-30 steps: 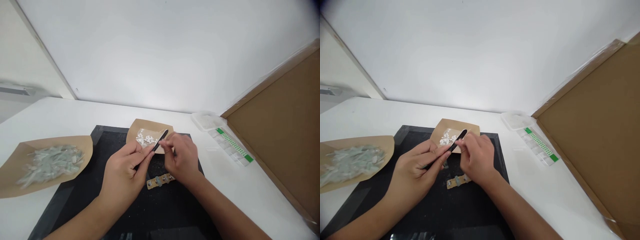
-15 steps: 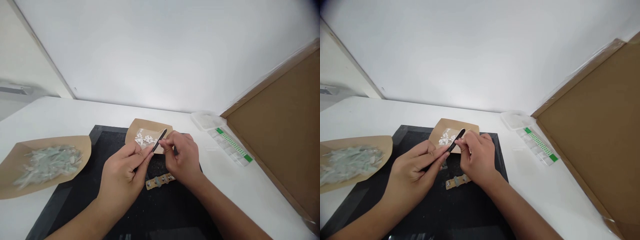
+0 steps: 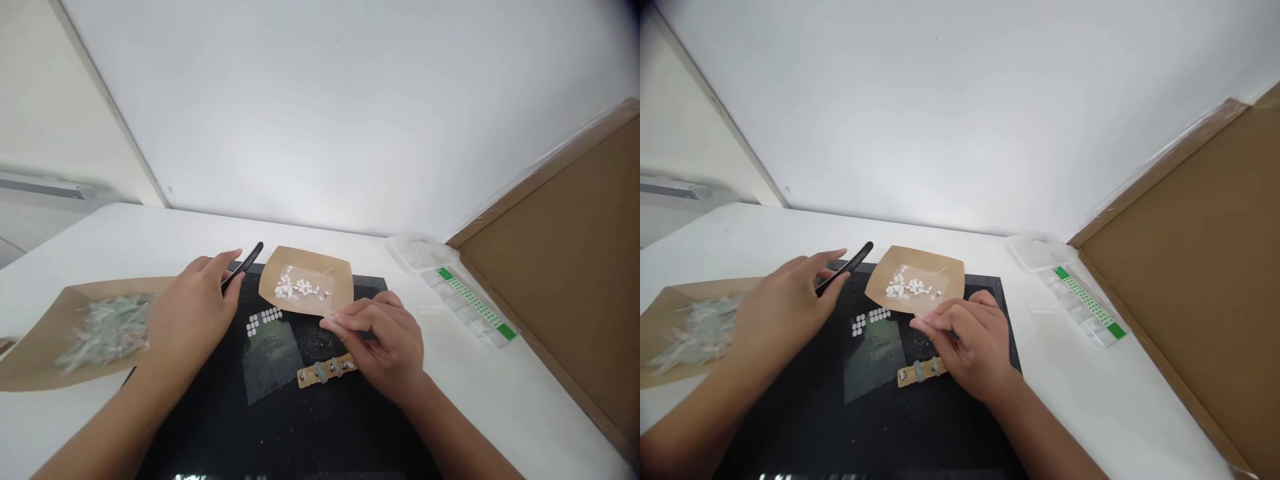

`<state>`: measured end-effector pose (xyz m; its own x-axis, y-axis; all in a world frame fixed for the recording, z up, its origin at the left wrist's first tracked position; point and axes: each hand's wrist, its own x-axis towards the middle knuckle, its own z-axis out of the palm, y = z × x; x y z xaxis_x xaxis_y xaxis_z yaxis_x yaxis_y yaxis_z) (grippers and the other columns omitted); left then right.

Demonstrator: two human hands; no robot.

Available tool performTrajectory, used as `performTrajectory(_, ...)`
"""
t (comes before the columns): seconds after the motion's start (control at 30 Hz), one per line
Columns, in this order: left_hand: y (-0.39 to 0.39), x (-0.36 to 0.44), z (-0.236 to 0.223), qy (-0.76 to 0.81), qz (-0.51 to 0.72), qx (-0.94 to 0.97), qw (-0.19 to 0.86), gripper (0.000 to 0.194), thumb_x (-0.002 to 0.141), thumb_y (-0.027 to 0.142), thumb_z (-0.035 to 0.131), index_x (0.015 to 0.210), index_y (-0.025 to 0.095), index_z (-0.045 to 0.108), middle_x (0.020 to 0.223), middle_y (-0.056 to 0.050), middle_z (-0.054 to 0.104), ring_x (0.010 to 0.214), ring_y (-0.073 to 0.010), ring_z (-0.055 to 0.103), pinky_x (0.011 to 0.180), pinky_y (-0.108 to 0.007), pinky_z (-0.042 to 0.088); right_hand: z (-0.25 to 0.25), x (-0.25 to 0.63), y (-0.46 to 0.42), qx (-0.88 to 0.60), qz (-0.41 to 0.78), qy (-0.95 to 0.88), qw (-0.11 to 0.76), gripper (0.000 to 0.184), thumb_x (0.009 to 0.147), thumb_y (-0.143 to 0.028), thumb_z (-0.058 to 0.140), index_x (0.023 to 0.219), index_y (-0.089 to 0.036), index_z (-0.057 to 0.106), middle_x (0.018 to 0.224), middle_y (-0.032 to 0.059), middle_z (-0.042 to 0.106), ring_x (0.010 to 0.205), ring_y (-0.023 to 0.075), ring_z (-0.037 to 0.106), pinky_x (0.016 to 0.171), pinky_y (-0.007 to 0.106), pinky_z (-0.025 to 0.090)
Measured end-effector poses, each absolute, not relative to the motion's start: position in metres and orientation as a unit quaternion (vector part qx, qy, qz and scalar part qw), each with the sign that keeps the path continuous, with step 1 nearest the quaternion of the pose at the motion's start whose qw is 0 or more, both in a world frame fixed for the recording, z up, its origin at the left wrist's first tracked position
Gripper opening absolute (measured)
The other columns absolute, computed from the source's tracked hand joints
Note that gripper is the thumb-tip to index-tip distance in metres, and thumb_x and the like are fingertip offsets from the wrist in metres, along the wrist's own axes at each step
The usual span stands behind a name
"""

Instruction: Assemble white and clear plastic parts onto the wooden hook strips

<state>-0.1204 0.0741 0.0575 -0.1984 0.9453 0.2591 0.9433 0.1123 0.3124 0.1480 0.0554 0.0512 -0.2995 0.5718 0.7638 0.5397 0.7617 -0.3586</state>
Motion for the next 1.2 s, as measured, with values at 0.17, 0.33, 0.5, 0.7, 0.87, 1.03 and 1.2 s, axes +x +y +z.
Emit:
performTrajectory(0.17, 0.077, -0.126, 0.061, 0.772, 0.118, 0.623, 0.034, 0.035, 0.101, 0.045, 0.049, 0.12, 0.035, 0.076, 0.115, -0.007, 0.074, 0.094, -0.0343, 0.07, 0.059, -0.036, 0.041, 0.051, 0.156, 0.052, -0.304, -0.021, -0.836, 0.455, 0.032, 0.085, -0.013, 0.088, 0.078, -0.018, 0.057, 0.075, -0.0058, 0.078, 0.061, 0.0088, 0.071, 0.064, 0.032, 0.033)
performTrajectory(0.33, 0.076, -0.131, 0.061, 0.775, 0.056, 0.628, 0.04, 0.034, 0.099, 0.044, 0.051, 0.108, 0.032, 0.081, 0.114, -0.01, 0.074, 0.095, -0.0378, 0.07, 0.064, -0.041, 0.046, 0.051, 0.158, 0.049, -0.284, -0.041, -0.86, 0.423, 0.035, 0.087, -0.011, 0.085, 0.076, -0.018, 0.052, 0.076, -0.0071, 0.077, 0.058, 0.0066, 0.067, 0.063, 0.033, 0.03)
performTrajectory(0.5, 0.075, -0.138, 0.055, 0.731, 0.079, 0.678, -0.029, 0.037, 0.101, 0.038, 0.051, 0.094, 0.023, 0.083, 0.105, -0.013, 0.075, 0.102, -0.0373, 0.067, 0.078, -0.044, 0.052, 0.054, 0.155, 0.047, -0.277, -0.068, -0.863, 0.416, 0.032, 0.087, -0.011, 0.085, 0.077, -0.017, 0.055, 0.077, -0.0057, 0.077, 0.06, 0.0063, 0.068, 0.062, 0.032, 0.029)
performTrajectory(0.7, 0.071, -0.125, 0.06, 0.655, 0.212, 0.725, 0.026, 0.041, 0.104, 0.046, 0.051, 0.088, 0.023, 0.081, 0.101, -0.008, 0.075, 0.09, -0.0282, 0.068, 0.073, -0.038, 0.052, 0.051, 0.155, 0.047, -0.277, -0.059, -0.861, 0.422, 0.03, 0.087, -0.011, 0.085, 0.079, -0.017, 0.057, 0.077, -0.0058, 0.078, 0.06, 0.0064, 0.068, 0.062, 0.032, 0.029)
performTrajectory(0.87, 0.057, -0.093, 0.072, 0.451, 0.321, 0.763, 0.333, 0.031, 0.106, 0.041, 0.054, 0.098, 0.027, 0.08, 0.102, -0.001, 0.078, 0.093, -0.0184, 0.071, 0.083, -0.028, 0.054, 0.052, 0.156, 0.044, -0.279, -0.067, -0.865, 0.411, 0.031, 0.088, -0.009, 0.082, 0.078, -0.018, 0.055, 0.078, -0.006, 0.078, 0.06, 0.0065, 0.069, 0.062, 0.033, 0.029)
performTrajectory(1.03, 0.048, -0.073, 0.07, 0.401, 0.31, 0.729, 0.461, 0.028, 0.106, 0.039, 0.055, 0.105, 0.031, 0.082, 0.105, 0.0, 0.079, 0.091, -0.0166, 0.071, 0.076, -0.025, 0.053, 0.055, 0.156, 0.044, -0.281, -0.074, -0.865, 0.409, 0.03, 0.09, -0.009, 0.08, 0.079, -0.019, 0.054, 0.076, -0.0065, 0.077, 0.059, 0.0066, 0.068, 0.061, 0.033, 0.029)
performTrajectory(1.2, 0.047, -0.071, 0.064, 0.415, 0.334, 0.675, 0.511, 0.022, 0.098, 0.041, 0.068, 0.096, 0.027, 0.085, 0.1, -0.003, 0.08, 0.089, -0.0199, 0.073, 0.077, -0.029, 0.056, 0.054, 0.158, 0.043, -0.269, -0.081, -0.871, 0.402, 0.031, 0.091, -0.01, 0.079, 0.077, -0.019, 0.053, 0.08, -0.0052, 0.078, 0.062, 0.007, 0.068, 0.062, 0.034, 0.029)
